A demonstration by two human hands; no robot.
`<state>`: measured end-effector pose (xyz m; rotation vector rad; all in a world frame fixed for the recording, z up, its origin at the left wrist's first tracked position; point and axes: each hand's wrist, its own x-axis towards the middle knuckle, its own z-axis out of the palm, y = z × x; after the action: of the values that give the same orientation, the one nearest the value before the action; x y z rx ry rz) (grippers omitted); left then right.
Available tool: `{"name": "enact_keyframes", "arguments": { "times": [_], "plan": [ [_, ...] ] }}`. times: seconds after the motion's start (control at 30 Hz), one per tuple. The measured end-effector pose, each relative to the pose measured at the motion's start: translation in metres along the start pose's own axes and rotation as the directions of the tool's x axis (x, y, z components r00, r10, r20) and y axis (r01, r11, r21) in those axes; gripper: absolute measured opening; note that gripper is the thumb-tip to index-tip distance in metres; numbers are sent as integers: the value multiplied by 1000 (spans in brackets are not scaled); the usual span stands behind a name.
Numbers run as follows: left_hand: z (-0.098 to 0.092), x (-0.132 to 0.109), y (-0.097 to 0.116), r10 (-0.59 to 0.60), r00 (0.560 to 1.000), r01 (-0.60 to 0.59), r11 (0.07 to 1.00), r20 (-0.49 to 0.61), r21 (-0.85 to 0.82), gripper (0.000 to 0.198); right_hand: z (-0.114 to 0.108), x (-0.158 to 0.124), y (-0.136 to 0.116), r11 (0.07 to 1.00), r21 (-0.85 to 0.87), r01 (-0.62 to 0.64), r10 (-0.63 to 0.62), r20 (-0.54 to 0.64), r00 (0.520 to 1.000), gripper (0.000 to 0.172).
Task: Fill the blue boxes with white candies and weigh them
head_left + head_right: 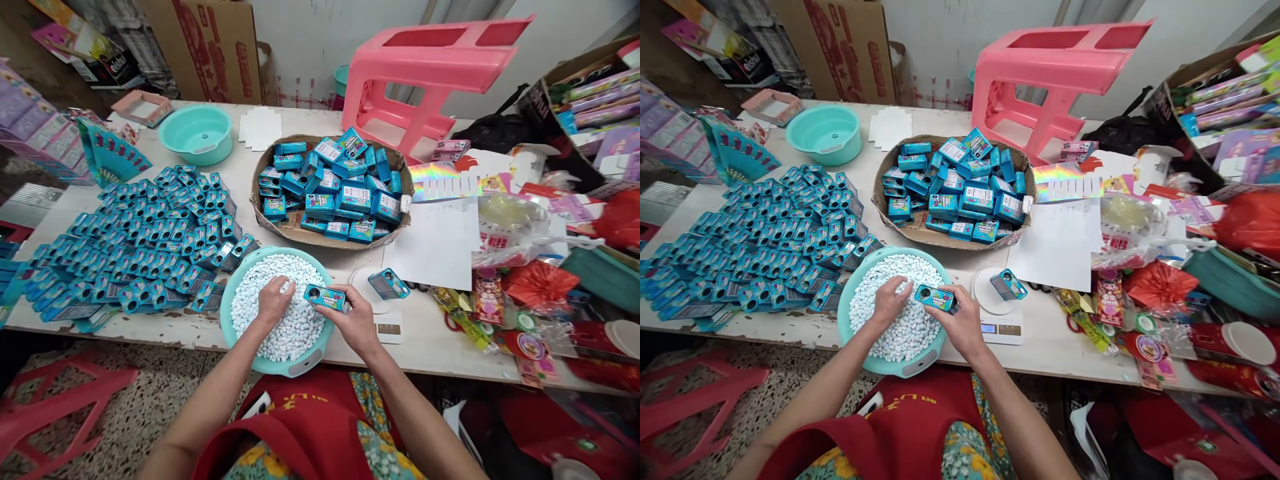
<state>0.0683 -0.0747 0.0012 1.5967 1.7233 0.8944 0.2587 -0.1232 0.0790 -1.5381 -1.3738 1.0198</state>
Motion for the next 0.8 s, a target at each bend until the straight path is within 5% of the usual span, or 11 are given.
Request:
{"name": "enact_keyframes", "arguments": {
  "times": [0.07,0.17,0.23,0.33,0.8],
  "plan": [
    [-7,2,10,-153,987,132,945,-50,-299,18,2,1,-3,997,-62,40,-40,10,999,35],
    [-24,1,40,-337,941,257,693,13,-673,23,12,3,-10,987,-136,91,-88,28,996,34],
    [-35,0,62,-335,940,242,533,60,-811,22,23,4,-16,978,-172,116,-107,57,993,33],
    [-46,0,84,-292,954,185,413,64,-892,17,39,5,-25,965,-206,164,-140,130,982,31],
    [-49,10,94,-334,942,121,399,-21,-909,25,45,14,-34,979,-134,154,-137,126,982,33]
  ]
}}
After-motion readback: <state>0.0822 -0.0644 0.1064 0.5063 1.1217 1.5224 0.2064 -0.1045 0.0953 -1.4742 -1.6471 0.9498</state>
